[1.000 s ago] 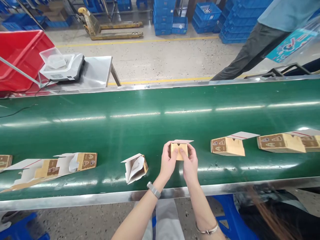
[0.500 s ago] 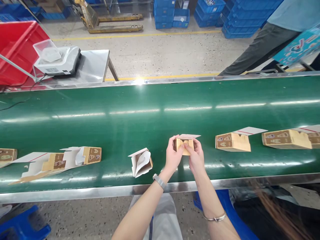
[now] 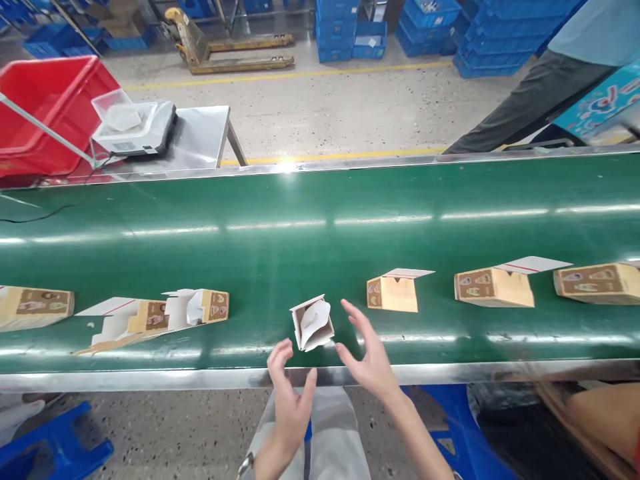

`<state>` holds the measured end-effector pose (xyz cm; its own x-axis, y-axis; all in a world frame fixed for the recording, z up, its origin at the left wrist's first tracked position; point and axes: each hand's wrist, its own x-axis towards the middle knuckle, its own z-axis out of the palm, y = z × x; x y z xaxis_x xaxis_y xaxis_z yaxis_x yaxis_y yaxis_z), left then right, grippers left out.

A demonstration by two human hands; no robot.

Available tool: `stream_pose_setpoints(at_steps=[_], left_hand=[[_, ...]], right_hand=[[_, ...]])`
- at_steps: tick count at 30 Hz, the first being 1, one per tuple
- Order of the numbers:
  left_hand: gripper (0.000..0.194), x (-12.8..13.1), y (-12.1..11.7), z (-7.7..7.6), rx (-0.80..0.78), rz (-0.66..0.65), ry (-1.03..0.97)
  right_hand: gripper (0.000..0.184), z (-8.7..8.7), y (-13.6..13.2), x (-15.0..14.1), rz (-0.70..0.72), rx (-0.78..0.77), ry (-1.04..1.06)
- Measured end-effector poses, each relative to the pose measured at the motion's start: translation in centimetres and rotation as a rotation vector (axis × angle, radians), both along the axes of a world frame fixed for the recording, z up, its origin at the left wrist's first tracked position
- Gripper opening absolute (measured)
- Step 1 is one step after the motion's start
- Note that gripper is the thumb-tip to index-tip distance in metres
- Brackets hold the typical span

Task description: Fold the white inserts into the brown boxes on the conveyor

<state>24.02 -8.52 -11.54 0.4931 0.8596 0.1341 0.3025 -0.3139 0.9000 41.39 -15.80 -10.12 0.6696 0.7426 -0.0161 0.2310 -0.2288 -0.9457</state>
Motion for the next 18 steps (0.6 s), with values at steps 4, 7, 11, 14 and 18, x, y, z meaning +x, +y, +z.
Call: stream_pose_setpoints(at_steps=[4, 7, 11, 14, 18], left_hand=[[0.054, 1.5, 1.8, -3.2, -0.060, -0.159, -0.036], [0.052, 3.1, 2.8, -3.9, -0.114, -0.109, -0.110], [0.049, 3.8, 4.5, -3.1, -0.080, -0.218, -0.133], [0.042, 4.1, 5.3, -2.3, -0.005, -0.356, -0.106], [0.031, 5.6, 5.5, -1.9, -0.010, -0.413, -0.038]], right_hand=[[0.059, -1.5, 2.0, -2.1, 0.053, 0.062, -0.036], [0.051, -2.3, 1.9, -3.0, -0.035, 0.066, -0.089], [0.054, -2.3, 1.2, -2.9, -0.122, 0.044, -0.072], [0.046, -2.1, 1.2, -2.0, -0.146, 0.017, -0.148], [0.032, -2.1, 1.0, -0.5, -0.152, -0.025, -0.212]])
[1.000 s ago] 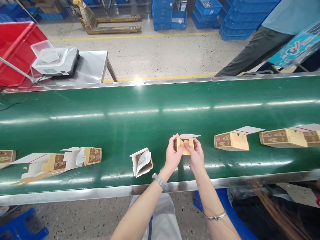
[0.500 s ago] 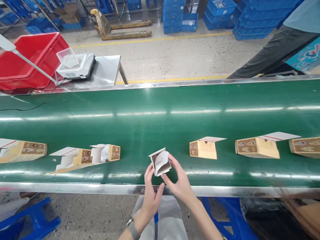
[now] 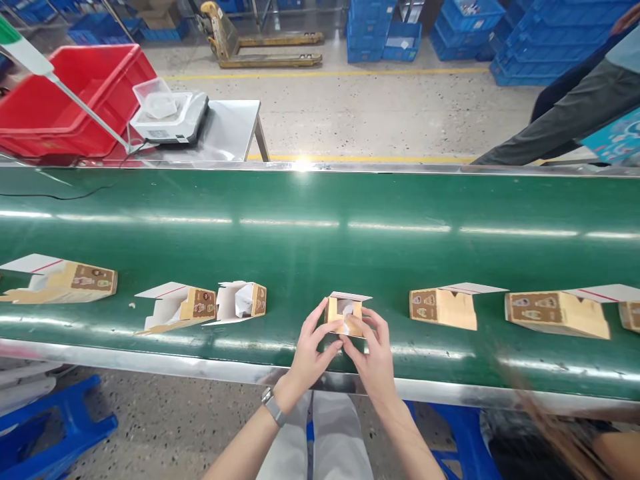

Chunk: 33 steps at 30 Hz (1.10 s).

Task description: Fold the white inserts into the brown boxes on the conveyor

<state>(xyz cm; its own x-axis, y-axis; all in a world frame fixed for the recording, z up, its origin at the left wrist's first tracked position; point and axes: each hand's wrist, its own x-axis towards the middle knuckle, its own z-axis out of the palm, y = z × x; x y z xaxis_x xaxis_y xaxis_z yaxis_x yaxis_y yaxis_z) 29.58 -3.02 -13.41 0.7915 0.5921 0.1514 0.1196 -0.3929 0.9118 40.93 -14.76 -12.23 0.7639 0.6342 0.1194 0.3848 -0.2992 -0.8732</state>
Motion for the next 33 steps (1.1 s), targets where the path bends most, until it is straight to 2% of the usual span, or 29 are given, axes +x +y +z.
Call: stream_pose_setpoints(at_steps=[5, 9, 10, 11, 12, 14, 15, 17, 19, 21, 25, 28, 31, 33], left_hand=[[0.022, 2.4, -0.3, 0.5, -0.139, 0.002, 0.047], [0.024, 3.8, -1.3, 1.0, -0.338, 0.139, 0.019], [0.022, 4.2, -1.6, 1.1, -0.406, 0.188, -0.007], [0.028, 4.5, -1.8, 1.2, -0.479, 0.231, -0.035], [0.043, 4.9, -1.9, 1.3, -0.552, 0.264, -0.059], [0.064, 5.6, -2.0, 1.4, -0.672, 0.289, -0.084], [0.062, 5.9, -2.0, 1.5, -0.710, 0.285, -0.083], [0.045, 6.5, -1.9, 1.6, -0.748, 0.274, -0.073], [0.033, 6.9, -1.9, 1.5, -0.752, 0.283, -0.064], [0.031, 7.2, -2.0, 1.4, -0.727, 0.301, -0.047], [0.031, 8.0, -2.3, 0.8, -0.682, 0.296, -0.008], [0.041, 7.7, -2.2, 1.2, -0.662, 0.194, -0.011], [0.049, 4.6, -1.8, 2.1, -0.487, 0.130, 0.006], [0.034, 0.7, -1.1, 2.6, -0.262, 0.218, -0.011]], right_hand=[[0.033, -0.2, -0.2, 1.2, -0.038, -0.021, 0.067], [0.033, -0.3, 1.3, 0.6, -0.318, 0.106, 0.294], [0.041, -0.3, 1.8, 0.5, -0.389, 0.152, 0.366], [0.054, -0.4, 2.2, 0.3, -0.437, 0.192, 0.431], [0.065, -0.4, 2.6, 0.3, -0.457, 0.213, 0.484], [0.069, -0.5, 3.1, 0.4, -0.454, 0.185, 0.557], [0.066, -0.6, 3.1, 0.6, -0.450, 0.158, 0.588], [0.060, -0.8, 3.2, 0.8, -0.451, 0.113, 0.629], [0.060, -1.2, 3.1, 0.9, -0.469, 0.095, 0.626], [0.060, -1.6, 3.2, 0.8, -0.505, 0.082, 0.591], [0.061, -2.4, 3.6, 1.1, -0.579, 0.077, 0.568], [0.059, -1.9, 3.0, 1.7, -0.544, 0.067, 0.553], [0.059, 0.0, 1.5, 1.6, -0.488, 0.047, 0.290], [0.054, 1.6, 0.6, 0.5, -0.503, 0.065, -0.004]])
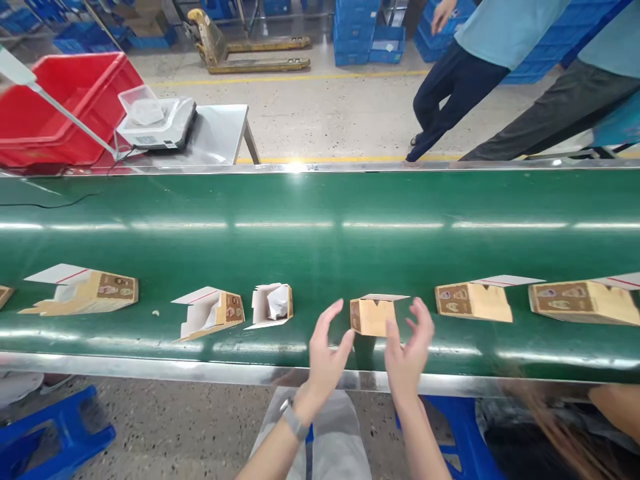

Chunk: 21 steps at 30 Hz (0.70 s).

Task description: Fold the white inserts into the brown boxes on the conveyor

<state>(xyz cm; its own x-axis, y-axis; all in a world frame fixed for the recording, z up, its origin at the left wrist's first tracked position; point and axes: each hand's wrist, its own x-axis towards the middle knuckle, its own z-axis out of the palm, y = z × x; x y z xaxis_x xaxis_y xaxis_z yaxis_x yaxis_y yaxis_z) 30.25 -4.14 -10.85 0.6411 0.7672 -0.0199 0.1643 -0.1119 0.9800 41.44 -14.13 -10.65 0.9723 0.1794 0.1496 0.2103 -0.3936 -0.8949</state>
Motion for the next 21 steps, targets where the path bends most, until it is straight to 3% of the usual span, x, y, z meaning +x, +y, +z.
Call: stream_pose_setpoints(at_steps=[2, 3, 5, 7, 9, 12, 18, 21], left_hand=[[0.013, -4.5, 0.9, 0.1, 0.278, 0.211, -0.010], [0.013, -6.5, 1.5, 0.0, 0.367, 0.327, 0.009], [0.030, -9.2, 2.8, -0.4, 0.388, 0.429, 0.055], [0.053, -10.0, 4.1, -1.1, 0.270, 0.342, 0.097], [0.063, -9.1, 5.1, -2.0, 0.155, 0.169, 0.092], [0.057, -6.8, 6.0, -3.3, 0.129, 0.009, 0.013], [0.039, -3.6, 5.3, -2.9, 0.030, -0.066, -0.040], [0.042, -1.5, 5.5, -2.3, -0.095, -0.001, -0.142]], right_hand=[[0.037, 1.2, -0.1, -1.6, 0.072, 0.001, -0.178], [0.029, 1.6, 0.2, -2.5, 0.175, 0.016, -0.181], [0.031, 1.5, 1.8, -4.2, 0.445, 0.040, -0.053], [0.050, 0.6, 4.0, -5.2, 0.635, 0.059, 0.104], [0.067, -0.6, 6.0, -5.5, 0.720, 0.084, 0.168], [0.068, -2.1, 7.4, -5.0, 0.762, 0.105, 0.094], [0.045, -2.4, 6.6, -3.8, 0.683, 0.089, -0.103], [0.043, -1.5, 4.9, -4.0, 0.673, 0.017, -0.073]])
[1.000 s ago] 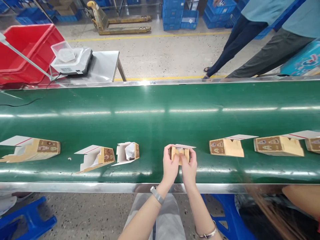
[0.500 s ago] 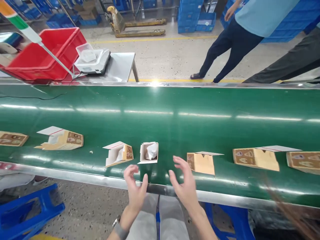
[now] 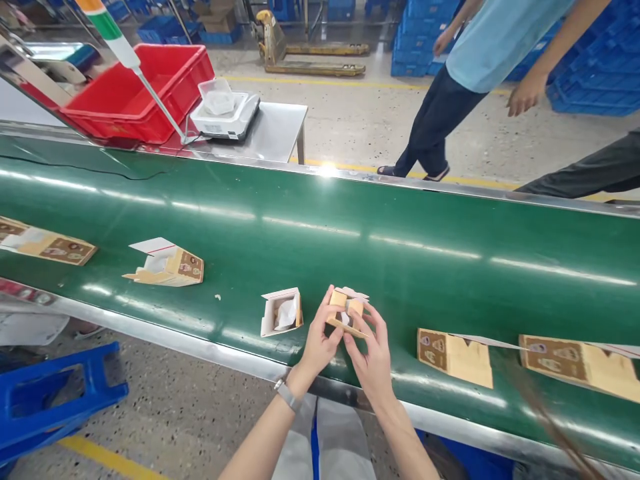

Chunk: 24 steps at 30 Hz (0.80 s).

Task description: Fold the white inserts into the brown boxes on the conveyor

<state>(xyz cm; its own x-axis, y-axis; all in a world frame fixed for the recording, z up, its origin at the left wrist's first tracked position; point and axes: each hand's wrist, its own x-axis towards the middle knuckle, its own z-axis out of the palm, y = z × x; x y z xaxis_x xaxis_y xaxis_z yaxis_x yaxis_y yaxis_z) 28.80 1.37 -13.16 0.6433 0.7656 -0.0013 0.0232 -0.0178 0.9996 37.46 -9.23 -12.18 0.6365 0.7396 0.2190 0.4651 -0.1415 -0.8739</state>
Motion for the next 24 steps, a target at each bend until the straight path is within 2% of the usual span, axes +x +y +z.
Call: stream_pose_setpoints(at_steps=[2, 4, 6, 8, 11, 12, 14, 16, 18, 20, 22, 24], left_hand=[[0.051, 2.0, 0.6, 0.2, -0.088, 0.061, -0.047], [0.070, 4.2, 1.5, 0.4, -0.203, 0.063, -0.051], [0.080, 6.6, 2.3, 0.7, -0.329, -0.047, -0.032], [0.080, 8.8, 2.9, 1.1, -0.418, -0.179, -0.025], [0.075, 11.8, 3.4, 1.9, -0.425, -0.299, -0.041], [0.072, 12.5, 3.5, 2.1, -0.412, -0.291, -0.059], [0.060, 13.1, 3.5, 2.5, -0.376, -0.235, -0.096], [0.051, 11.9, 2.8, 2.7, -0.320, -0.101, -0.102], [0.048, 8.5, 1.1, 2.5, -0.269, 0.057, -0.055], [0.048, 3.3, -2.2, 1.8, -0.285, 0.215, 0.015], [0.051, -2.6, -6.3, 0.7, -0.396, 0.336, 0.109], [0.059, -7.5, -10.2, -0.7, -0.572, 0.353, 0.137]], right_hand=[[0.038, 0.5, -1.7, 0.2, 0.013, -0.033, 0.050], [0.027, 0.8, -3.3, 1.3, -0.077, 0.013, 0.150], [0.018, 0.8, -4.2, 3.3, -0.271, 0.100, 0.276], [0.018, 0.5, -4.0, 5.9, -0.389, 0.183, 0.403], [0.021, 0.0, -2.9, 9.2, -0.316, 0.217, 0.495], [0.027, -0.1, -2.6, 9.8, -0.252, 0.183, 0.502], [0.052, -0.5, -2.5, 10.1, -0.071, 0.046, 0.514], [0.063, -1.0, -3.3, 9.3, 0.113, -0.097, 0.514], [0.057, -1.6, -4.6, 7.6, 0.184, -0.199, 0.447], [0.046, -2.0, -6.2, 5.4, 0.143, -0.248, 0.329], [0.039, -2.3, -7.4, 2.9, 0.081, -0.253, 0.225], [0.046, -2.5, -8.1, 0.5, 0.028, -0.226, 0.160]])
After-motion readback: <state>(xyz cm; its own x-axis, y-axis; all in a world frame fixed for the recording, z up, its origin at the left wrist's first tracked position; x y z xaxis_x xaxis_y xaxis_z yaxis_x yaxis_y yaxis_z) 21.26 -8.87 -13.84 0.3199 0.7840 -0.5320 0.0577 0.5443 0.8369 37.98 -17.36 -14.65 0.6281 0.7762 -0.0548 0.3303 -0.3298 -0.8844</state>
